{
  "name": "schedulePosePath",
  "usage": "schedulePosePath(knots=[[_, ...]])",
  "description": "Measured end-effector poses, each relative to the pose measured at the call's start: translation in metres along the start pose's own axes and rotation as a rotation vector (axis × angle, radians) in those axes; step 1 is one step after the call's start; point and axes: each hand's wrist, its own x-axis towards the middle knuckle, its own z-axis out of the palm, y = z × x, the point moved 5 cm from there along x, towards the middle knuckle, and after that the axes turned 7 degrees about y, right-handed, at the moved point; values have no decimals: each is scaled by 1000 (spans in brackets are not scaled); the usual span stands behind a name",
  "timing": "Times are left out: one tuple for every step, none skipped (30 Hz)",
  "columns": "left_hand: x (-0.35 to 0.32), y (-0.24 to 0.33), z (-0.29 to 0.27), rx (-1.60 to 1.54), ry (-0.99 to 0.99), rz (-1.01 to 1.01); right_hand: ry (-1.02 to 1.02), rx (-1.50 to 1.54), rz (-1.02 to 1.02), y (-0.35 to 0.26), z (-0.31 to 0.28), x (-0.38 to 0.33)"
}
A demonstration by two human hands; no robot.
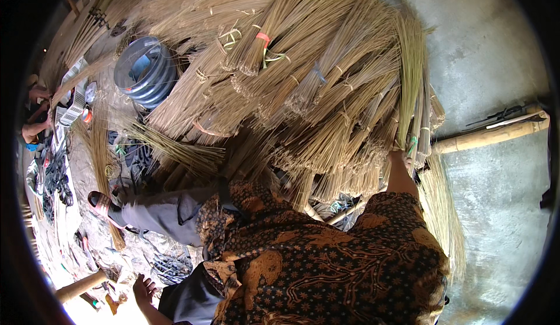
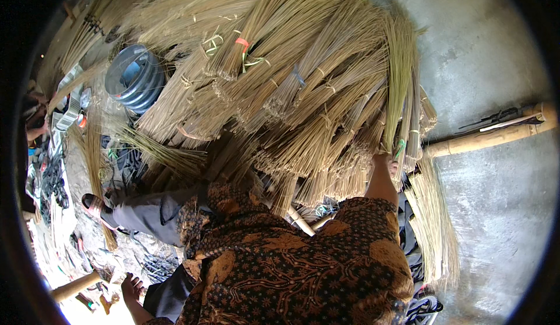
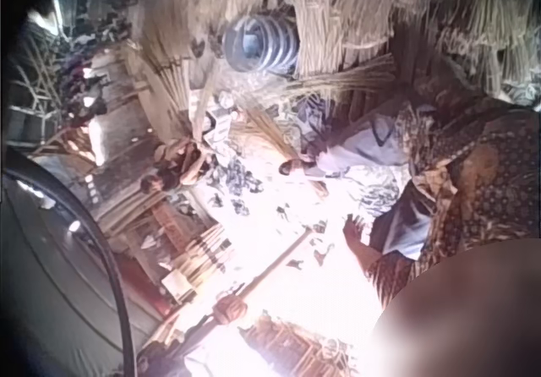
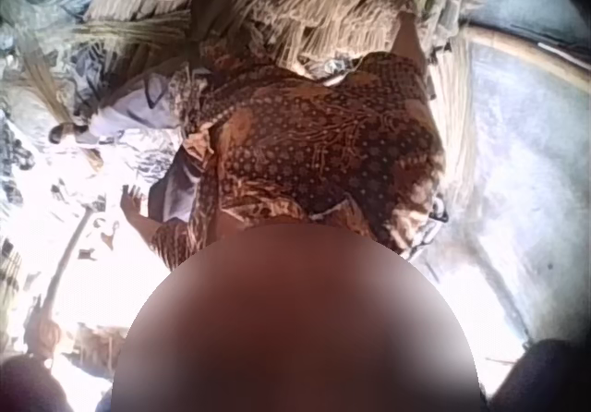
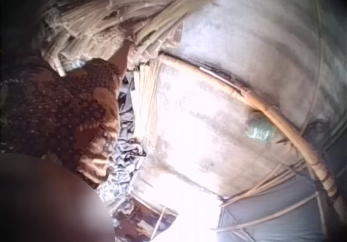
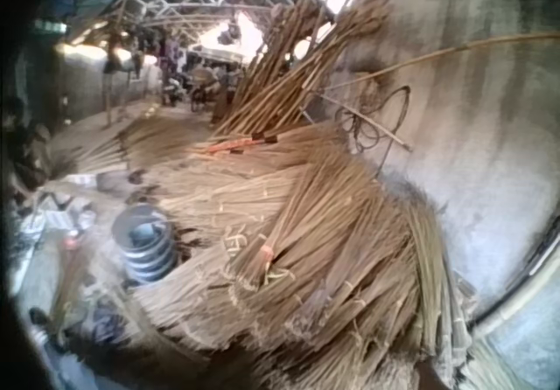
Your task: The person sits on the floor and repeatedly gathers bundles of dried broom sticks. They align the sticks, wrap a rubber band around the bundle, and place the finished broom aside. The process is repeated multiple times.
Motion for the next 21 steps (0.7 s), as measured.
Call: schedulePosePath(knots=[[0,0,0,2,3,3,-7,-1,-8,-1,0,0],[1,-1,-2,37,44,-18,-11,0,-18,-2,-1,-2],[1,-1,-2,24,44,-27,-14,-2,-25,-3,-2,-3],[2,0,1,-10,1,-2,-20,-2,-35,-4,-3,-6],[3,1,2,-13,-3,-2,-27,-3,-44,-7,-4,-7],[4,0,1,20,46,-21,-31,-3,-51,-9,-4,-10],[5,-1,1,-3,72,-28,-36,-2,-60,-12,-5,-11],[5,0,2,-20,69,-25,-39,-5,-71,-15,-6,-13],[5,1,5,-47,31,-2,-45,-2,-81,-18,-7,-13],[5,0,4,-23,69,-3,-52,-2,-94,-20,-9,-13],[5,1,6,-56,41,0,-57,-6,-109,-22,-11,-11],[4,0,6,-68,46,1,-71,-6,-132,-25,-14,-8],[4,1,5,-59,69,-7,-82,-7,-155,-27,-18,-4],[4,1,5,-56,75,-2,-106,-9,-188,-31,-23,0],[5,3,7,-75,40,12,-136,1,-230,-35,-27,4],[5,2,6,-43,70,-2,-182,27,-277,-42,-32,8],[6,3,7,-28,50,-6,-249,76,-323,-49,-38,9],[7,3,8,-6,47,13,-258,94,-396,-60,-45,8],[9,4,9,-34,14,22,-465,297,-354,-70,-45,1],[10,4,8,-17,33,32,-630,500,-306,-81,-48,-10],[11,3,9,-47,13,38,-790,675,-210,-93,-50,-28]])
